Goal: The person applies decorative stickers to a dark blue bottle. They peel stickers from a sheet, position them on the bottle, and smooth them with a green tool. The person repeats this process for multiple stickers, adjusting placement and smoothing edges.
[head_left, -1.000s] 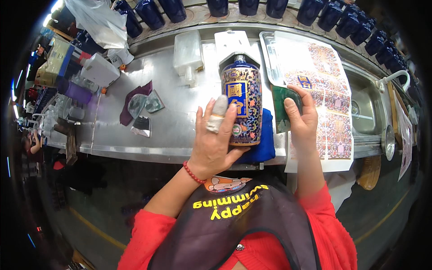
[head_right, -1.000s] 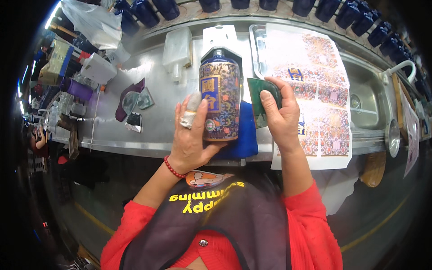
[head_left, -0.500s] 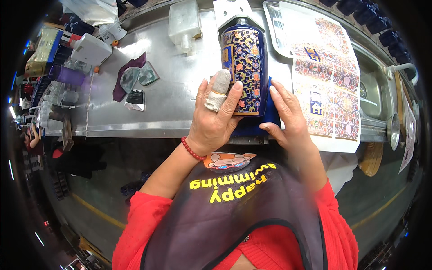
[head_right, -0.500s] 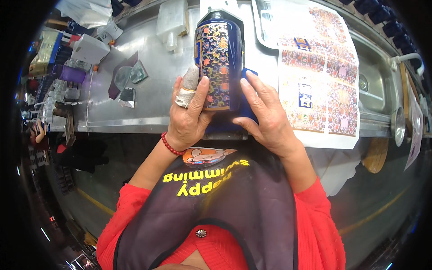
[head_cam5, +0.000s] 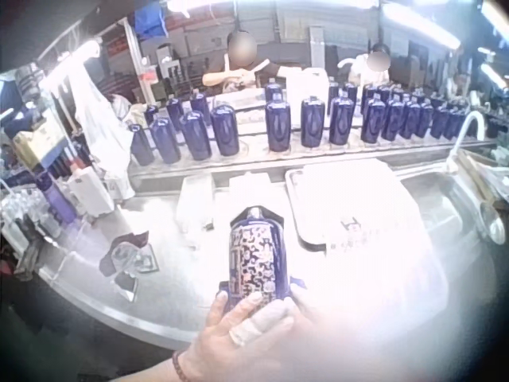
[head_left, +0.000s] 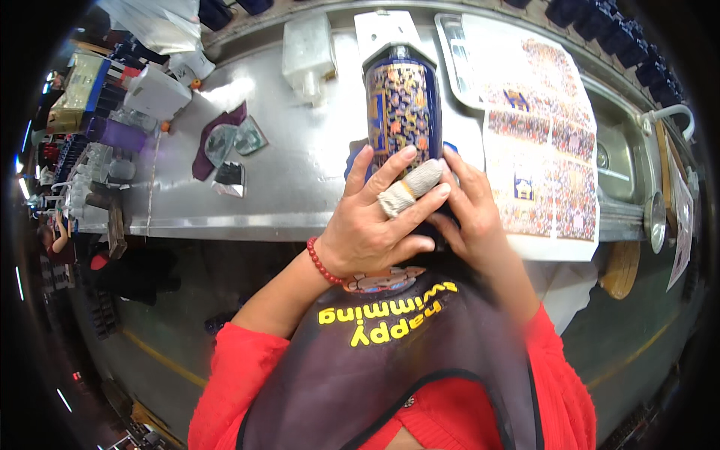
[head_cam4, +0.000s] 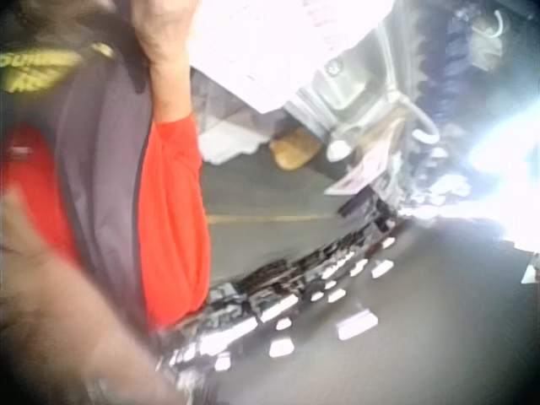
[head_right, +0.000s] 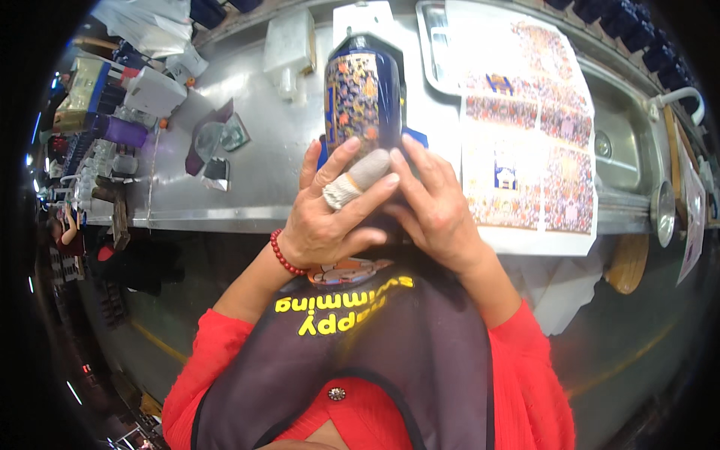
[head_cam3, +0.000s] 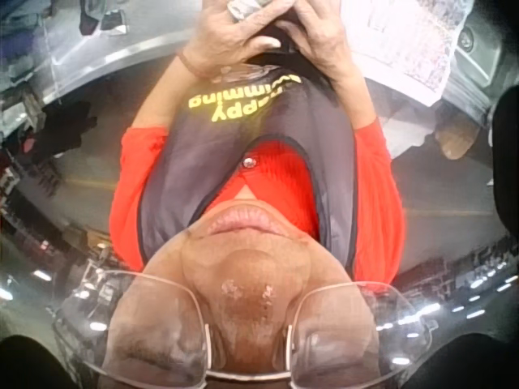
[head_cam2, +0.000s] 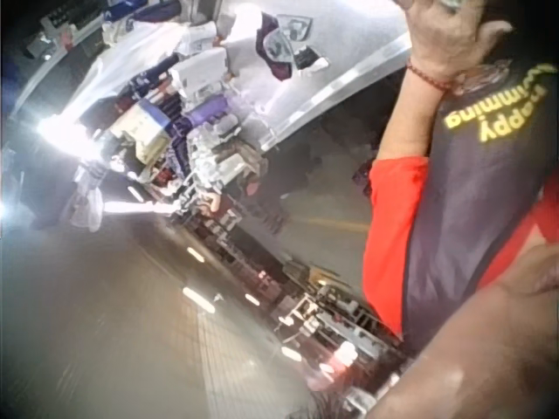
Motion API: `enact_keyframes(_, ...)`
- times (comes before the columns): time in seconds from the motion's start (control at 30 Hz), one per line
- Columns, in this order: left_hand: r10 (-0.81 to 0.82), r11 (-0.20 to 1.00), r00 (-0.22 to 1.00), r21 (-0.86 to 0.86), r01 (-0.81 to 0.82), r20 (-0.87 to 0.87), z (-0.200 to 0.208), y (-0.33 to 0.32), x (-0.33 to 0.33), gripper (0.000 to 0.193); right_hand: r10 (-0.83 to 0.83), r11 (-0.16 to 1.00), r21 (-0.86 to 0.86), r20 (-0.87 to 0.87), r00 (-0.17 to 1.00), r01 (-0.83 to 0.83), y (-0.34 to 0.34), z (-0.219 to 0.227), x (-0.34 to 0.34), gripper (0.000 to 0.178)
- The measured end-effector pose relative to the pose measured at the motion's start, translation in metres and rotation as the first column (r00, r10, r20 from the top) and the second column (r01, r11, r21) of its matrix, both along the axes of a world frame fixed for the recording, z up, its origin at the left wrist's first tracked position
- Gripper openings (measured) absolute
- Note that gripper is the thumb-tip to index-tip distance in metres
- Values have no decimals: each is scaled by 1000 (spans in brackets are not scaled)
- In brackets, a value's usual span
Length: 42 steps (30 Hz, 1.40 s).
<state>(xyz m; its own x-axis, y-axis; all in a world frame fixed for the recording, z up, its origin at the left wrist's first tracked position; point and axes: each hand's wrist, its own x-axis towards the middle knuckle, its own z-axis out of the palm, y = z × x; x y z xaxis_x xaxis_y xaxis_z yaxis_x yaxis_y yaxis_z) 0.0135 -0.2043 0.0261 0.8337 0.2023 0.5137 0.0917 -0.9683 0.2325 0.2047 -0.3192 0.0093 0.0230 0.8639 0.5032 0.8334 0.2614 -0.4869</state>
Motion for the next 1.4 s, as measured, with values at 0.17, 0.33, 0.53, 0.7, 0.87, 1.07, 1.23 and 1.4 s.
enact_keyframes(0.17, 198, 938, 974, -310, -155, 111, 3, 34, 6, 99, 14, 999, -38, -2, 1000, -14, -1, 3, -1, 79)
enact_keyframes(0.33, 224, 957, 974, -195, -217, 19, 6, 33, 18, 110, 36, 999, -36, -36, 999, -37, -1, -2, -1, 81)
enact_keyframes(0.53, 216, 973, 971, -60, -223, -98, 32, 28, 36, 110, -1, 1000, -21, -34, 999, 0, 0, -4, -5, 75)
enact_keyframes(0.7, 131, 991, 978, 1, -133, -160, 43, 26, 61, 96, -1, 1000, 22, -36, 999, 2, 3, -2, -5, 67)
enact_keyframes(0.87, 256, 964, 965, -67, -259, -51, 47, 48, 52, 91, 16, 999, -31, -37, 999, -17, -1, 1, -3, 75)
enact_keyframes(1.07, 218, 975, 965, 71, -210, -144, 45, 40, 73, 89, 30, 996, -79, -53, 998, -34, 0, 5, -3, 75)
enact_keyframes(1.23, 230, 972, 966, -20, -234, -123, 49, 32, 51, 94, 32, 999, -40, -44, 999, -34, -2, 8, -2, 75)
enact_keyframes(1.4, 279, 955, 943, -51, -292, -180, 37, 19, 26, 100, 14, 1000, -10, -27, 1000, -15, -1, 3, -4, 77)
